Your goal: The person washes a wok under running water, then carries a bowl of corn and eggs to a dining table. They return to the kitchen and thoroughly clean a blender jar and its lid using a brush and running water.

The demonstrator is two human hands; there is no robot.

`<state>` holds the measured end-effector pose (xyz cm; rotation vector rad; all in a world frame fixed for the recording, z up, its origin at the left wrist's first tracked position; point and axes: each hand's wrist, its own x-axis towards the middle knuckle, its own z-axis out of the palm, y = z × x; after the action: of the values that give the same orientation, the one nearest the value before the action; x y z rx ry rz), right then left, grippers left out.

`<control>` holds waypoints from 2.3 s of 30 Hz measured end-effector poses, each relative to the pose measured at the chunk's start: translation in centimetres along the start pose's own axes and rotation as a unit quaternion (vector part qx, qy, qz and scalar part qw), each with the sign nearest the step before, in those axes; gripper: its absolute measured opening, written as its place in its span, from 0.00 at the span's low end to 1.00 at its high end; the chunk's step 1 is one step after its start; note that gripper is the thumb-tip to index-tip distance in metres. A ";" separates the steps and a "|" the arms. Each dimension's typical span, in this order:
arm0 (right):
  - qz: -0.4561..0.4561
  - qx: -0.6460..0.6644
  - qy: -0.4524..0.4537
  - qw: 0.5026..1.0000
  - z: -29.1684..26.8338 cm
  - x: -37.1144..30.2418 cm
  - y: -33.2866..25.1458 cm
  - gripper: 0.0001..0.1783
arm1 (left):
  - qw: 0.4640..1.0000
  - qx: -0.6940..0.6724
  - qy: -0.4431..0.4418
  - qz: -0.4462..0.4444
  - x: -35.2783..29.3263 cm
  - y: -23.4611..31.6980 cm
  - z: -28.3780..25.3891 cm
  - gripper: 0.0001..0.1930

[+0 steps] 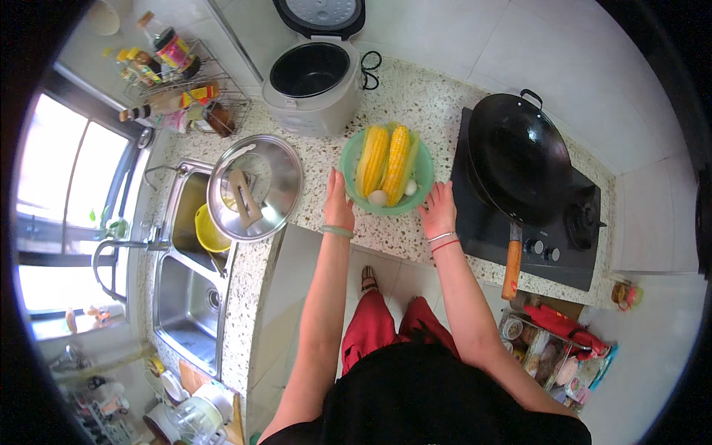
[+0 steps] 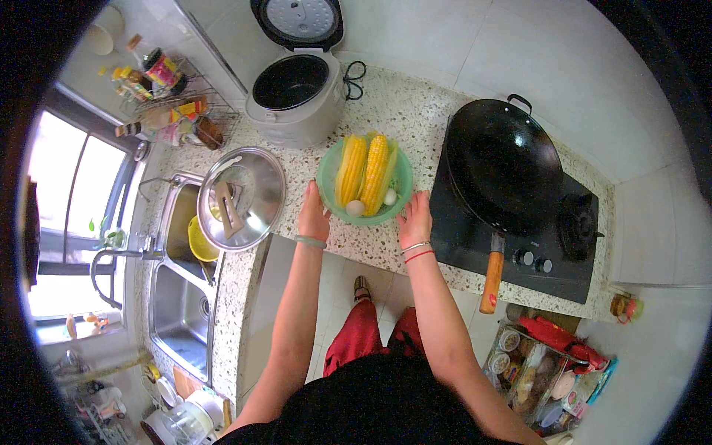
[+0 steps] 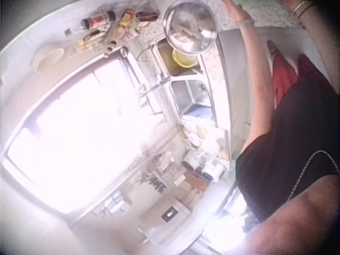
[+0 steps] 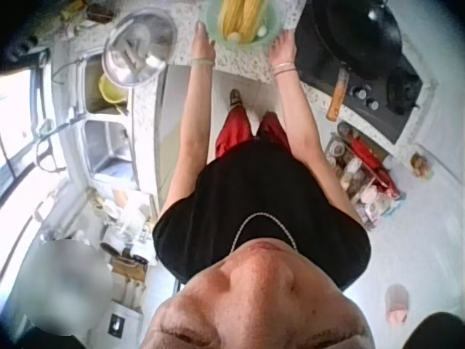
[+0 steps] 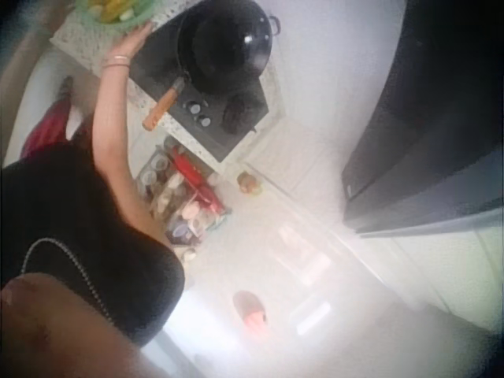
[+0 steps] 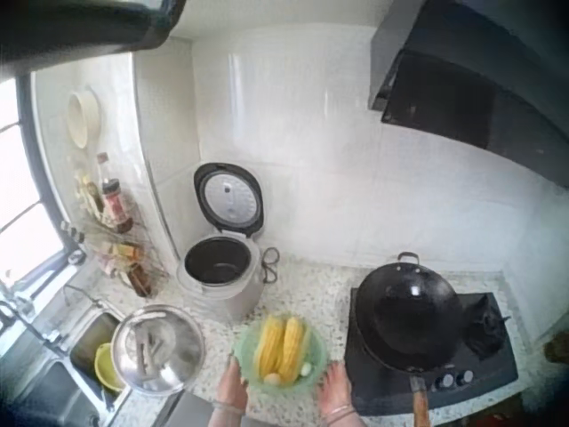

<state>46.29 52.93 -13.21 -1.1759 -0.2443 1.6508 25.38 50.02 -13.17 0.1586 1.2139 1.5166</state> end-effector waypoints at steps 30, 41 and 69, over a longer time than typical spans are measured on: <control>0.021 -0.025 -0.260 0.965 0.7 -9.8 1.8 0.32 | 0.977 -0.131 0.061 0.156 -16.3 -0.2 -6.8 0.25; 0.154 -0.151 -0.441 0.872 -0.4 -25.5 9.1 0.28 | 0.880 -0.214 0.253 0.339 -38.8 -4.0 -16.5 0.23; 0.510 -0.348 -0.664 0.422 -16.2 -89.5 43.4 0.25 | 0.421 -0.291 0.612 0.603 -101.5 -19.3 -43.0 0.23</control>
<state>29.54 -45.35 1.38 0.0678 -1.5935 3.5583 45.93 -58.80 2.78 -0.9940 1.5143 3.6438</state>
